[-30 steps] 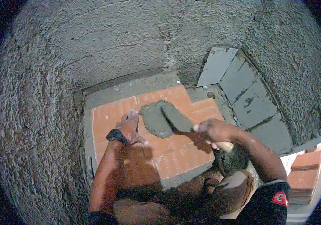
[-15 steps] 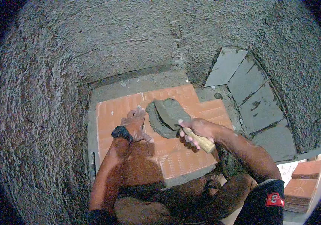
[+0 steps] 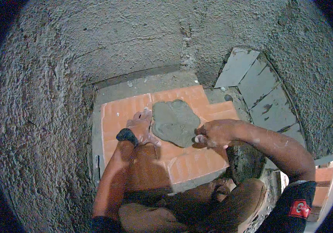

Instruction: The person applies mortar onto the back of a tile using a trowel, attaches the tile to the wall, taps it with a mallet, and inserts spacers.

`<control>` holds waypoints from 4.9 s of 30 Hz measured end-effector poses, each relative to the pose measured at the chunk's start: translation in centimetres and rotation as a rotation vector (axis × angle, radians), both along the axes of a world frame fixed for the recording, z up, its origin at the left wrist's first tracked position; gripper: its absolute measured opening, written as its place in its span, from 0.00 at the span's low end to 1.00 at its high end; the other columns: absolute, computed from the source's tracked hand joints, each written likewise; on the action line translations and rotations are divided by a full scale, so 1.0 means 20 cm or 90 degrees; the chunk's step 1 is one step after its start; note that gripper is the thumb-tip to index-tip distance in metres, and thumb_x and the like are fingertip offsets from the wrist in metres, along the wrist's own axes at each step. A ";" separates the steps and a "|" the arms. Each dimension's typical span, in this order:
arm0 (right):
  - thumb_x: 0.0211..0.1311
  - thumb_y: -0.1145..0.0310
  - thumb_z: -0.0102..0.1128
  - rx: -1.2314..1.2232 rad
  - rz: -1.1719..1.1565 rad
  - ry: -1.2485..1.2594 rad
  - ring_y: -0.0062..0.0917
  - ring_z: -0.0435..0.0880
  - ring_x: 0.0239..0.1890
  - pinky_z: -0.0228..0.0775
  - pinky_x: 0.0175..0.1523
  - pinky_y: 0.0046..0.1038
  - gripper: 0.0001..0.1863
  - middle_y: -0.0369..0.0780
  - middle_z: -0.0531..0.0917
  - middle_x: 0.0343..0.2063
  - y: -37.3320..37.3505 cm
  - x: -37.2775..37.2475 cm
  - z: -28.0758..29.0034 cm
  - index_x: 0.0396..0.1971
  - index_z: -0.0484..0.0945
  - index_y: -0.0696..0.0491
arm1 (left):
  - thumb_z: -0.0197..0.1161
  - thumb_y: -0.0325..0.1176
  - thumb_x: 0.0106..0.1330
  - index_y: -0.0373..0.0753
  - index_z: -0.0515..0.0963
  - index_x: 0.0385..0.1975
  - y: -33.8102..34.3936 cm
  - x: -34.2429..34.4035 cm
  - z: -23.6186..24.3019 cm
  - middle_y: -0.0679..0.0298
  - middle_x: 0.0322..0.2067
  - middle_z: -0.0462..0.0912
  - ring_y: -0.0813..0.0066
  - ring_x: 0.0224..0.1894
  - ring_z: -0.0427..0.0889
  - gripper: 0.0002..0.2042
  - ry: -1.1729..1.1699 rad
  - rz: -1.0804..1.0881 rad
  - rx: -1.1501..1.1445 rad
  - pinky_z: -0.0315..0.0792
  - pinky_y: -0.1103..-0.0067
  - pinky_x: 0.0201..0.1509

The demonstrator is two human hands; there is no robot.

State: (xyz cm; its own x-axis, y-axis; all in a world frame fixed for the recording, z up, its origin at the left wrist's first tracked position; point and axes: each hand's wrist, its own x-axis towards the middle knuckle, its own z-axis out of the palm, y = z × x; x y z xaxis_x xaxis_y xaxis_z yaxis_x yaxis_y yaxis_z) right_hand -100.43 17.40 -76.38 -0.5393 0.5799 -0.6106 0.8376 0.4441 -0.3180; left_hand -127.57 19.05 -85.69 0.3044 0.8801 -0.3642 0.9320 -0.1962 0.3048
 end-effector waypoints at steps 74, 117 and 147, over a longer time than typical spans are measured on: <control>0.49 0.67 0.61 0.092 -0.469 -0.156 0.43 0.84 0.38 0.77 0.42 0.40 0.18 0.52 0.82 0.35 -1.41 1.52 -0.74 0.38 0.76 0.63 | 0.57 0.29 0.65 0.33 0.72 0.57 -0.42 1.31 -0.04 0.56 0.51 0.79 0.68 0.52 0.78 0.19 -0.602 0.056 0.173 0.71 0.73 0.56; 0.60 0.70 0.51 0.066 -0.479 -0.195 0.38 0.86 0.38 0.80 0.35 0.34 0.14 0.50 0.83 0.34 -1.71 1.59 -0.74 0.41 0.72 0.64 | 0.65 0.28 0.56 0.35 0.73 0.56 -0.92 2.36 -0.51 0.50 0.49 0.76 0.52 0.52 0.75 0.24 -0.735 -0.237 0.037 0.69 0.64 0.57; 0.53 0.66 0.59 -0.091 -0.612 0.403 0.47 0.81 0.37 0.72 0.40 0.43 0.14 0.53 0.80 0.30 -1.77 1.51 -1.08 0.36 0.76 0.60 | 0.59 0.35 0.65 0.30 0.74 0.53 -0.99 2.26 -0.60 0.53 0.48 0.77 0.61 0.51 0.75 0.19 -0.763 -0.147 0.031 0.66 0.69 0.58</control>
